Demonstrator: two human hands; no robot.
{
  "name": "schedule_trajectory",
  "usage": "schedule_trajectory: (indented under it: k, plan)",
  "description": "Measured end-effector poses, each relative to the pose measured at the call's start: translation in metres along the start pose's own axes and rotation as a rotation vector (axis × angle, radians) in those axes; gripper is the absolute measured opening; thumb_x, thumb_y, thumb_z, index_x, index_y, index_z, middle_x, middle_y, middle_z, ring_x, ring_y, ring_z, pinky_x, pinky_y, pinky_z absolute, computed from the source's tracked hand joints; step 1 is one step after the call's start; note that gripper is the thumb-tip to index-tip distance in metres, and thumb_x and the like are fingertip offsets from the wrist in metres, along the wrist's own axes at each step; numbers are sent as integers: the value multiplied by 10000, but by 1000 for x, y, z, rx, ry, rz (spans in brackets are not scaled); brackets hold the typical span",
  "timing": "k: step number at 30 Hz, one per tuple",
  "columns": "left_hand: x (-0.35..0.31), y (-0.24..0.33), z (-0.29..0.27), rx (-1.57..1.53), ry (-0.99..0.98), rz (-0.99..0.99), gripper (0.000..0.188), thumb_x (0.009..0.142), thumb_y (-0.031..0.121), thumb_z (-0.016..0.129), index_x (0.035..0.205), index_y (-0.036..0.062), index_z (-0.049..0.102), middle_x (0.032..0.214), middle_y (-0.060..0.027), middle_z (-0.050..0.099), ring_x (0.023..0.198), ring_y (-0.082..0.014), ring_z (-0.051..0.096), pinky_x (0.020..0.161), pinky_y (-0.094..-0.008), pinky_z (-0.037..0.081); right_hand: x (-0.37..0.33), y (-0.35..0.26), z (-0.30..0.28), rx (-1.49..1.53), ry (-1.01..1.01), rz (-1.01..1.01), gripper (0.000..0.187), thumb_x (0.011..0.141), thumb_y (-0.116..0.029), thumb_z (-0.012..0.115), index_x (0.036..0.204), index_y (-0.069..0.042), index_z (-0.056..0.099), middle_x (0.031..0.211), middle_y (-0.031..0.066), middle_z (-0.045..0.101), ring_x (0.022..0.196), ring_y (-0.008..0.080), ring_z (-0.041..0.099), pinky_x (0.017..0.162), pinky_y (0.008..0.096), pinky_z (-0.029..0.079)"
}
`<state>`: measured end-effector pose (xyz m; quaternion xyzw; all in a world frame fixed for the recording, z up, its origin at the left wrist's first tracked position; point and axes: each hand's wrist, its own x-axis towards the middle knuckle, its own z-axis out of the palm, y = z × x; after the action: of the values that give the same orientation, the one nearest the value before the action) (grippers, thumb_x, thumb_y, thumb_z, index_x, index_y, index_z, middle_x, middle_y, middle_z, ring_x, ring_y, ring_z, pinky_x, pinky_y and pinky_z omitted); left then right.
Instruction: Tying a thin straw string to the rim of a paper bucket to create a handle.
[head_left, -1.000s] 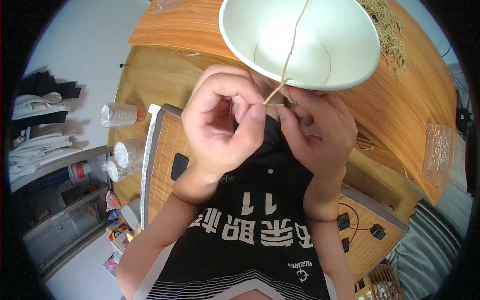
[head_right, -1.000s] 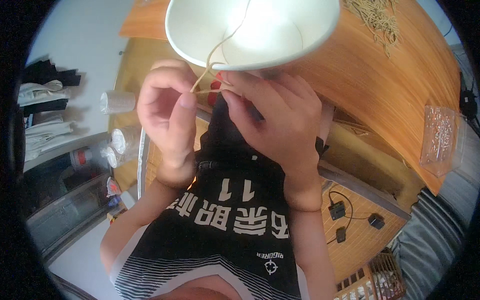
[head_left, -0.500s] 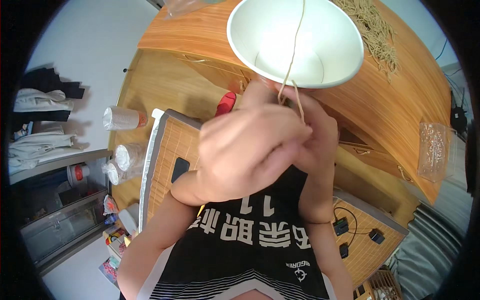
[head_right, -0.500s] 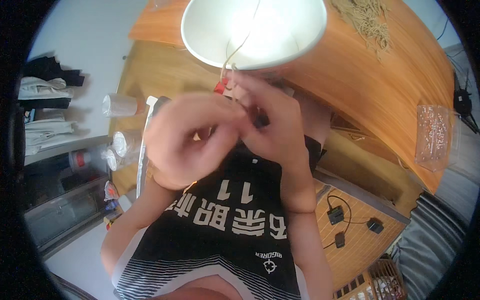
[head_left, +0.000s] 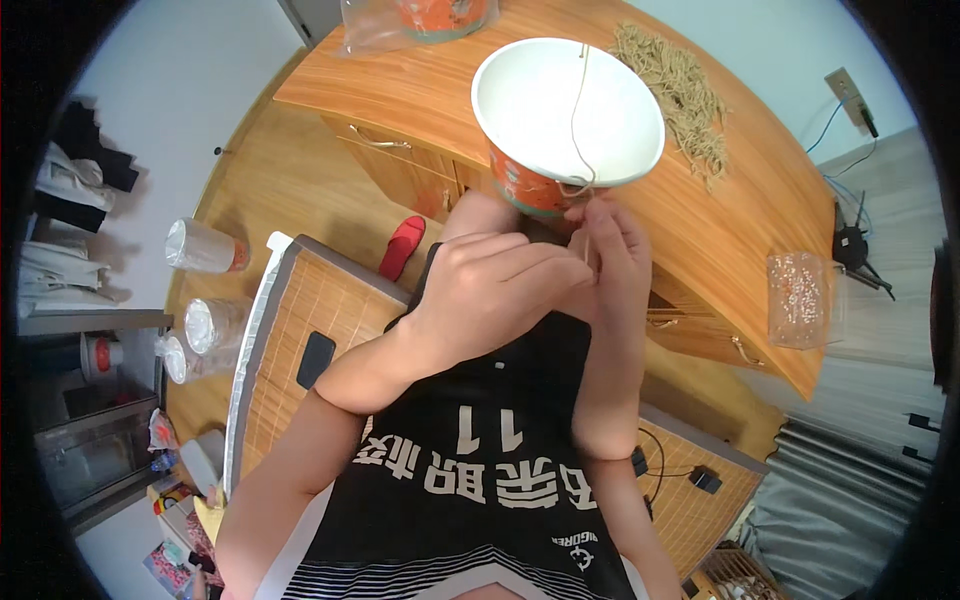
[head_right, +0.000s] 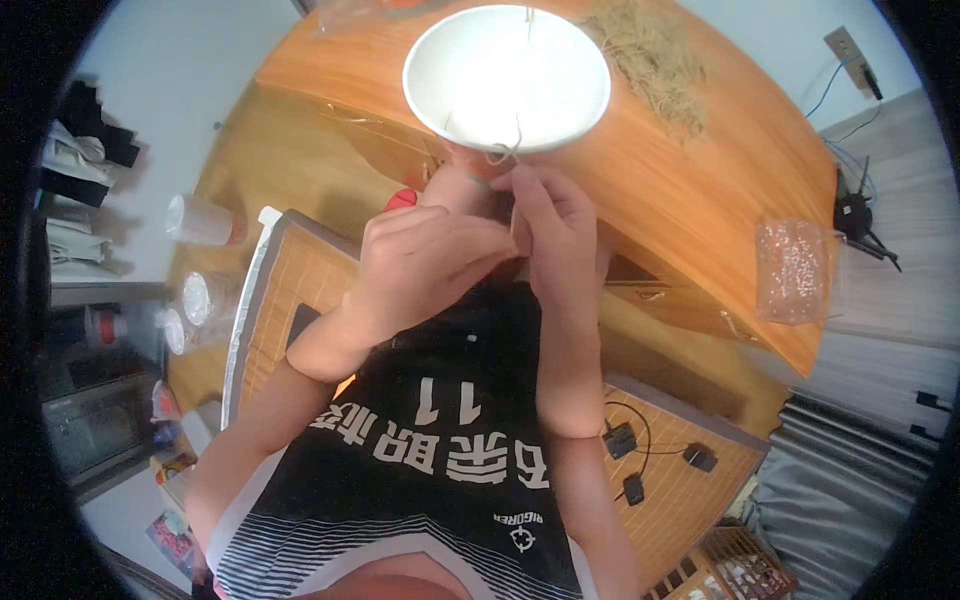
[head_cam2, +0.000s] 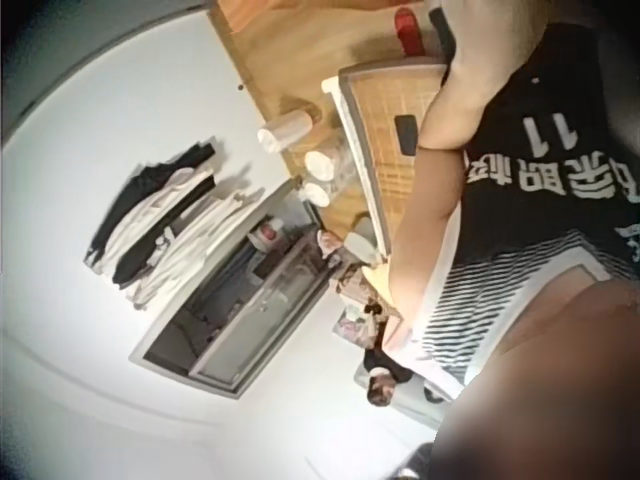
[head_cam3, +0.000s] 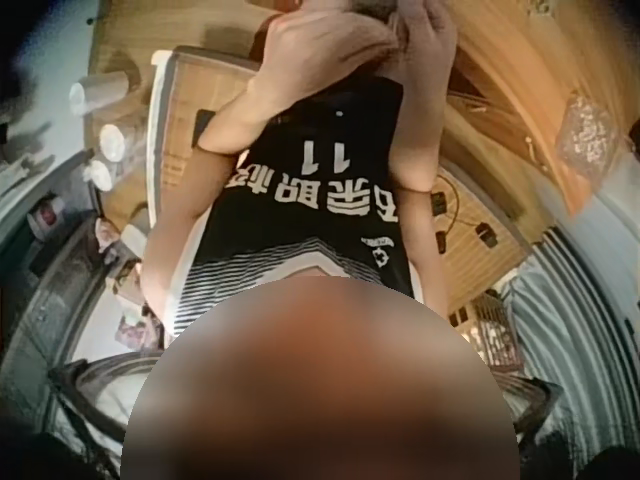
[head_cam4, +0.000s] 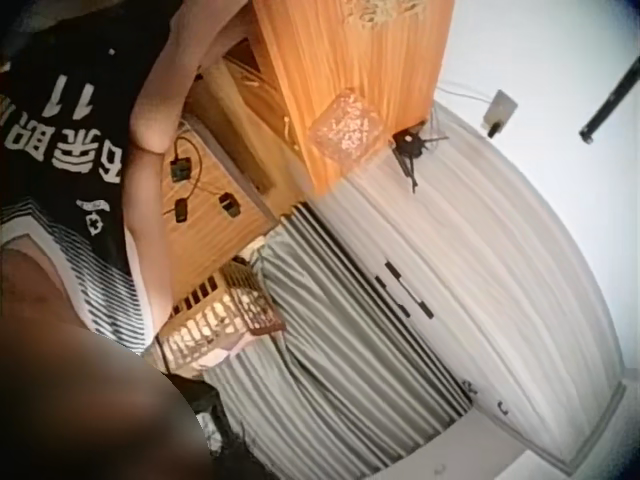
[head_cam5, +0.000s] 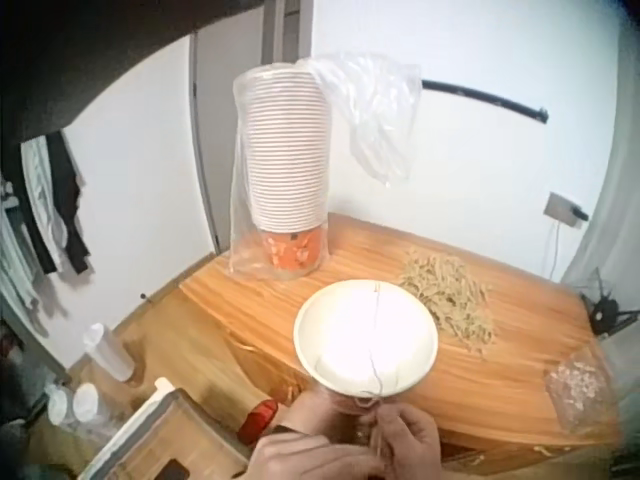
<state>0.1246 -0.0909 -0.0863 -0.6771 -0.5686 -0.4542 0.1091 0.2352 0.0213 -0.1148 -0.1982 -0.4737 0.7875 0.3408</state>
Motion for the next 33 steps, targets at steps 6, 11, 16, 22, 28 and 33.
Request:
schedule_trajectory:
  k: [6,11,16,22,28,33]
  plan:
    - [0,-11,-14,70,249,-241,280,637,184,832,854,89,684,856,-41,670,793,-222,615,715,-332,468,-1,-3,0,-114,-4,44,238,978,-196,508,906,1,622,535,-46,424,463,31,335,441,203,244]
    - [36,-25,-25,235,160,-99,301,657,315,810,855,120,696,979,0,627,1035,-201,534,906,-386,362,0,-8,8,-206,-18,17,221,987,-185,484,909,-12,597,602,-33,457,498,36,359,457,200,251]
    - [50,-24,-18,200,-3,-138,276,676,340,786,808,113,702,899,9,640,982,-200,559,914,-399,357,4,-5,-1,-384,-90,-73,208,991,-162,476,969,2,602,683,-23,500,554,40,397,483,187,284]
    - [58,-29,-16,115,-137,-193,224,693,265,780,840,116,698,875,-2,645,935,-200,569,932,-387,343,3,-11,-16,-624,-11,-8,162,964,-94,521,1034,23,607,732,-11,558,590,36,449,521,186,342]
    - [79,-33,-9,-76,-215,-230,163,728,167,750,863,101,689,863,-20,654,919,-210,590,919,-367,356,20,-35,-24,-450,86,0,160,918,-138,605,996,-6,653,732,17,652,636,76,564,579,219,438]
    - [90,-36,0,-88,-214,-281,99,760,109,709,851,85,676,809,-39,659,839,-223,613,890,-325,382,21,-81,-21,-977,105,-288,130,889,-115,626,977,-24,654,776,56,644,680,131,587,609,233,446]
